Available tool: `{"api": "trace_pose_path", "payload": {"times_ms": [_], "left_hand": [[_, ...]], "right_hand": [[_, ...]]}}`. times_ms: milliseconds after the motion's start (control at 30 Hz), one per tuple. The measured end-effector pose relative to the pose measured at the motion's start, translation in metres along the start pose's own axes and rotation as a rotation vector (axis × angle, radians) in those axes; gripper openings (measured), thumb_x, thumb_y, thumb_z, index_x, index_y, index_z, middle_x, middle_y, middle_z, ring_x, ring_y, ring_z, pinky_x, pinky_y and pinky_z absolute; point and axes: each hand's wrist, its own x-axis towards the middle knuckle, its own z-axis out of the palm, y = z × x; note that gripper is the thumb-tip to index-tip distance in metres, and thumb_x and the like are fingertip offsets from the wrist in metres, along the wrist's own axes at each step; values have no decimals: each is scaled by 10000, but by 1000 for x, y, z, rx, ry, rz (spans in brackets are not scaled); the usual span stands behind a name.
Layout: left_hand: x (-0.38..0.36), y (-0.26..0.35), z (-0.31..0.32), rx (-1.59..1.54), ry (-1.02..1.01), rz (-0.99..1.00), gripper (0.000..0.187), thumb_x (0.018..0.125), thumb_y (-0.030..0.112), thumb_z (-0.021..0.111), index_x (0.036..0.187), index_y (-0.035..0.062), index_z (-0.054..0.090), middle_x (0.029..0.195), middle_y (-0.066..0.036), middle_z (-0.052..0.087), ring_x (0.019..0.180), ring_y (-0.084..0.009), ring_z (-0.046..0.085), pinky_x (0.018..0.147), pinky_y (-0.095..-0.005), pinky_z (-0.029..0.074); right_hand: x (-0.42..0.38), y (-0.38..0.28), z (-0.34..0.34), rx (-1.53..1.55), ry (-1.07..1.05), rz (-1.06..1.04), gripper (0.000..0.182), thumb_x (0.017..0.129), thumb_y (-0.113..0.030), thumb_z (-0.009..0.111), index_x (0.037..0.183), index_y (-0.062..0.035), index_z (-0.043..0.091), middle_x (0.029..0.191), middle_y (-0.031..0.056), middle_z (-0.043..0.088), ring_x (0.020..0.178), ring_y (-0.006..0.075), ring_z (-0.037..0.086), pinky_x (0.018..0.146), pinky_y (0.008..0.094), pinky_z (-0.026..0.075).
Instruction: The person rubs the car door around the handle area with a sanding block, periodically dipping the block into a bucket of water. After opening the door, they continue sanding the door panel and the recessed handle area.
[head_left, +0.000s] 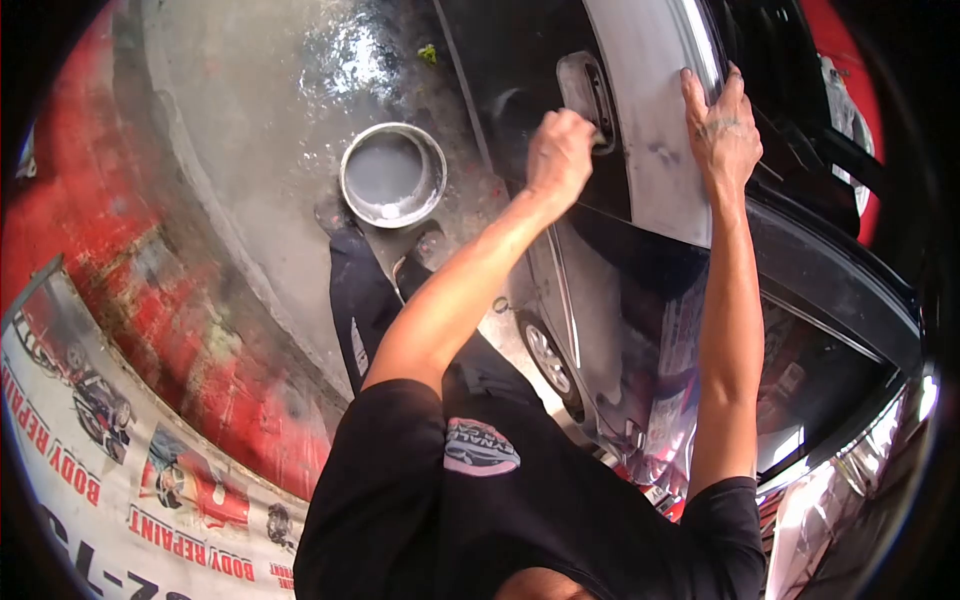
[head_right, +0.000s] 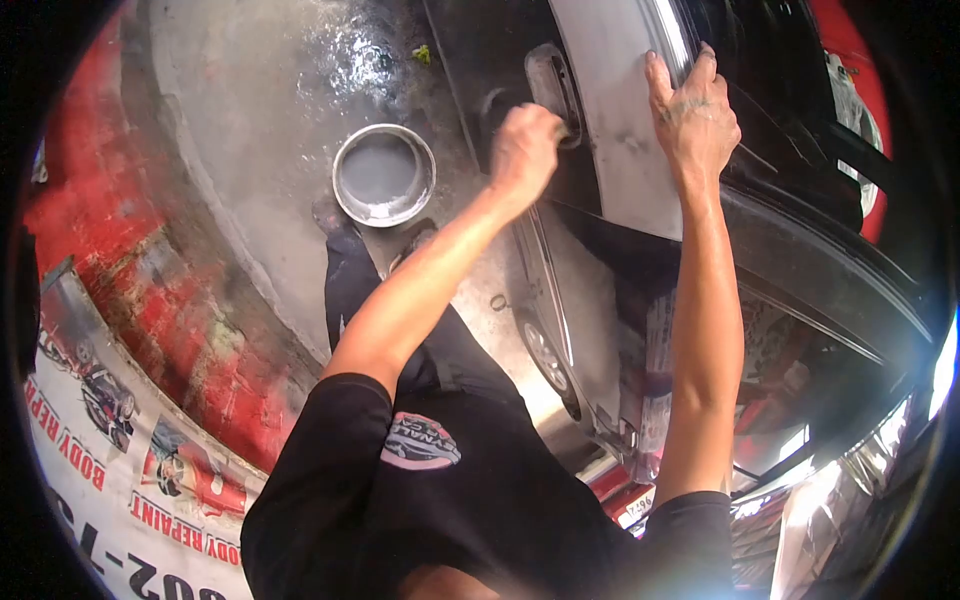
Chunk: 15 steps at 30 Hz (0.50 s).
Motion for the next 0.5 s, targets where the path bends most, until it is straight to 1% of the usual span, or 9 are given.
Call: {"api": "trace_pose_path", "payload": {"times_ms": [67, 133, 200, 233, 267, 367, 433, 467, 500], "left_hand": [[-20, 7, 10, -47, 78, 19, 264, 761, -92, 701, 1016, -25, 708, 1030, -134, 650, 1035, -368, 605, 888, -458, 522], [-21, 11, 1, -26, 21, 39, 253, 751, -113, 691, 989, -27, 703, 1033, -135, 655, 1033, -365, 605, 878, -459, 505], [-17, 28, 0, -51, 36, -101, 184, 785, -98, 695, 958, -35, 695, 1014, -141, 661, 1013, -363, 615, 871, -463, 494], [-16, 39, 7, -144, 116, -195, 104, 834, -69, 698, 931, -32, 694, 995, -144, 672, 985, -362, 627, 873, -468, 493], [-12, 41, 14, -220, 148, -275, 66, 861, -63, 699, 918, -30, 696, 991, -142, 682, 963, -366, 630, 875, -472, 490], [-7, 40, 12, -278, 130, -327, 107, 847, -66, 696, 940, -14, 695, 1004, -133, 691, 968, -356, 632, 866, -464, 484], [-15, 22, 9, -123, 97, 19, 144, 831, -63, 682, 960, 0, 686, 1007, -123, 693, 975, -340, 629, 852, -456, 476], [-15, 13, 4, -37, 44, 99, 180, 813, -66, 667, 976, 9, 675, 989, -120, 686, 983, -333, 623, 844, -451, 471], [-16, 10, 2, 33, -4, 117, 175, 798, -62, 670, 955, 12, 686, 994, -119, 675, 997, -334, 609, 871, -455, 469]], "right_hand": [[0, -3, -2, -3, -1, 1, 846, 983, -705, 531, 1510, -43, 506, 1207, 261, 716, 1038, 461, 736, 907, 553, 577], [-3, -5, -3, -25, -1, 3, 835, 985, -699, 531, 1506, -46, 509, 1206, 260, 714, 1024, 460, 738, 893, 552, 580], [-6, -9, -4, -24, -4, 10, 834, 987, -701, 527, 1505, -48, 510, 1206, 261, 713, 1019, 461, 739, 889, 553, 581], [-4, -10, -4, -32, -3, 27, 832, 988, -702, 524, 1504, -50, 510, 1206, 261, 712, 1013, 461, 739, 885, 554, 582], [-5, -7, -5, -32, -6, 34, 832, 988, -702, 524, 1504, -50, 510, 1206, 261, 712, 1013, 461, 739, 885, 554, 582], [-1, -4, 2, -12, 7, 9, 828, 988, -704, 524, 1506, -59, 511, 1211, 259, 713, 1018, 462, 739, 891, 553, 582], [-2, 1, 3, -13, 10, 11, 827, 984, -711, 523, 1510, -73, 511, 1217, 255, 713, 1020, 461, 740, 896, 553, 581], [-4, 1, 2, -16, 9, 13, 827, 984, -711, 523, 1510, -73, 511, 1217, 255, 713, 1020, 461, 740, 896, 553, 581], [-5, -1, 1, -5, 2, 19, 826, 983, -711, 522, 1514, -79, 510, 1217, 255, 713, 1023, 462, 740, 899, 554, 581]]}}
